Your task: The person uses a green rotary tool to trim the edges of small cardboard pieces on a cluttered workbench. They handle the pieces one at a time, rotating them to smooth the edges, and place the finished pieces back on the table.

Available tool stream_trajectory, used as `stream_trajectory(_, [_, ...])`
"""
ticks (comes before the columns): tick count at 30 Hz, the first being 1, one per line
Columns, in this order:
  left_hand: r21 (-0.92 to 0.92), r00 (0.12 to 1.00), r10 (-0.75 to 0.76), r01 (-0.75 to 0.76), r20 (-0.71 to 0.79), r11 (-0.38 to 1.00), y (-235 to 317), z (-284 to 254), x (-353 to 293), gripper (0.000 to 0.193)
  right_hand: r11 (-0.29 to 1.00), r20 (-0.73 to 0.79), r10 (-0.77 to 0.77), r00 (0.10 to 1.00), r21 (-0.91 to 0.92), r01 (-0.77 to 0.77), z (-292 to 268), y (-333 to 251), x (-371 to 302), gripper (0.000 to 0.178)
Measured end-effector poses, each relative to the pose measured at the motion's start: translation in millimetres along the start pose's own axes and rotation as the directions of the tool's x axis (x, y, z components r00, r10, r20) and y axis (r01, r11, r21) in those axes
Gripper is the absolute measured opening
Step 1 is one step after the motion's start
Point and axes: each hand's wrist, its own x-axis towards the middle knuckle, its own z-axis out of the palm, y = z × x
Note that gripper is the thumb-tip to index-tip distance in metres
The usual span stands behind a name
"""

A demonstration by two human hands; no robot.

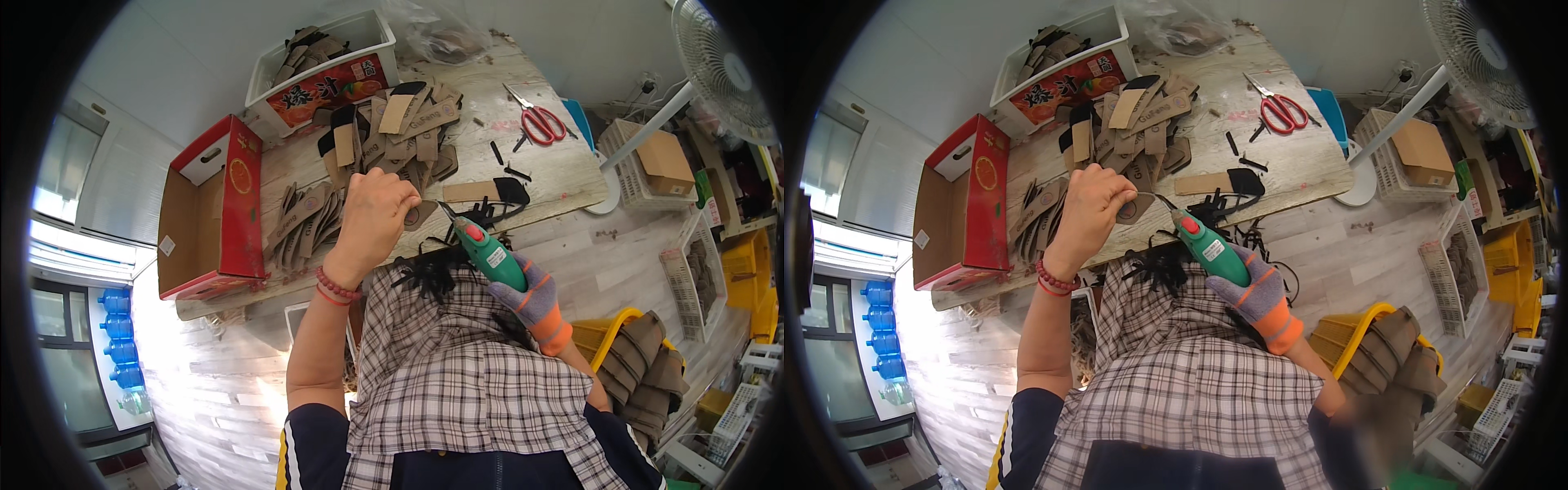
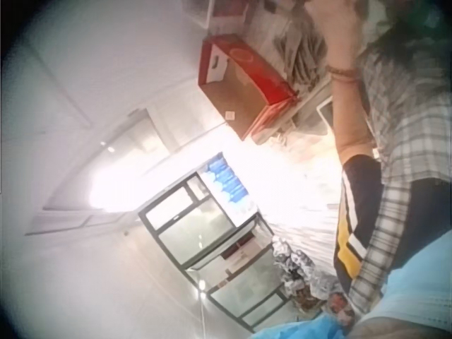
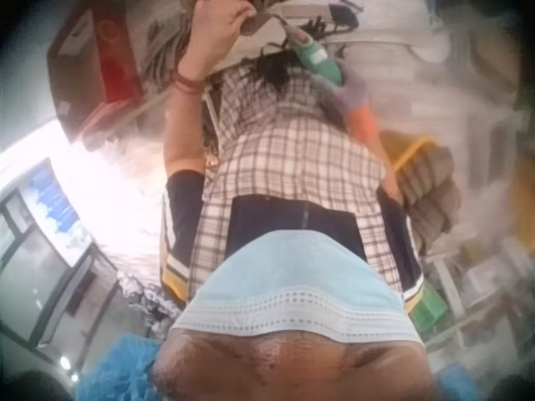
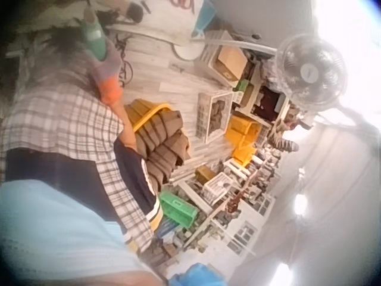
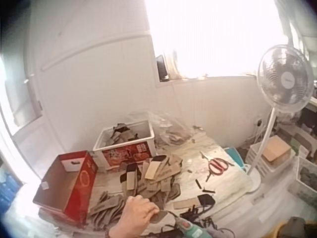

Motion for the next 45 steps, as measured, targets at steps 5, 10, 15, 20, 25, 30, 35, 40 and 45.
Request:
stream_trajectory(5, [0.002,1.000,0.014,-0.014,0.026,1.000,3,7,2,0.010,0.998,-0.005,-0.003,1.000,-0.055,0.003,-4,-3,-3,0.057])
stream_trajectory(10, [-0.018,0.996,0.063,-0.062,0.063,0.998,7,10,4,0.011,0.995,-0.019,-0.095,0.995,-0.028,0.094,-4,1,-1,0.058])
stream_trajectory(15, [-0.015,0.994,0.083,-0.082,0.075,0.997,7,11,5,0.011,0.999,0.007,-0.017,1.000,-0.031,0.017,-6,-2,-2,0.057])
stream_trajectory(20, [-0.010,0.991,0.042,-0.041,0.124,0.999,7,13,-2,0.010,0.995,-0.009,-0.016,1.000,0.095,0.017,-1,1,-1,0.056])
stream_trajectory(25, [0.045,0.974,-0.093,0.104,-0.208,0.994,-61,-25,-31,0.011,0.993,-0.110,0.075,0.991,0.103,-0.064,-13,-2,-4,0.050])
stream_trajectory(30, [0.324,0.830,-0.346,0.504,-0.437,0.800,-173,-17,-80,0.010,0.992,-0.157,0.032,0.987,0.126,-0.012,-20,5,-3,0.041])
stream_trajectory(35, [0.486,0.850,0.031,0.271,-0.527,0.831,-90,12,-26,0.005,0.964,-0.319,0.086,0.944,0.267,0.003,-36,20,-8,0.042])
stream_trajectory(40, [-0.039,0.943,0.232,-0.248,-0.237,0.968,0,139,36,0.007,0.966,-0.400,0.127,0.908,0.257,-0.022,-44,20,-7,0.043])
stream_trajectory(45, [0.053,0.987,0.154,-0.152,-0.047,0.987,43,183,51,0.031,0.967,-0.452,0.126,0.883,0.253,-0.008,-54,25,-10,0.043])
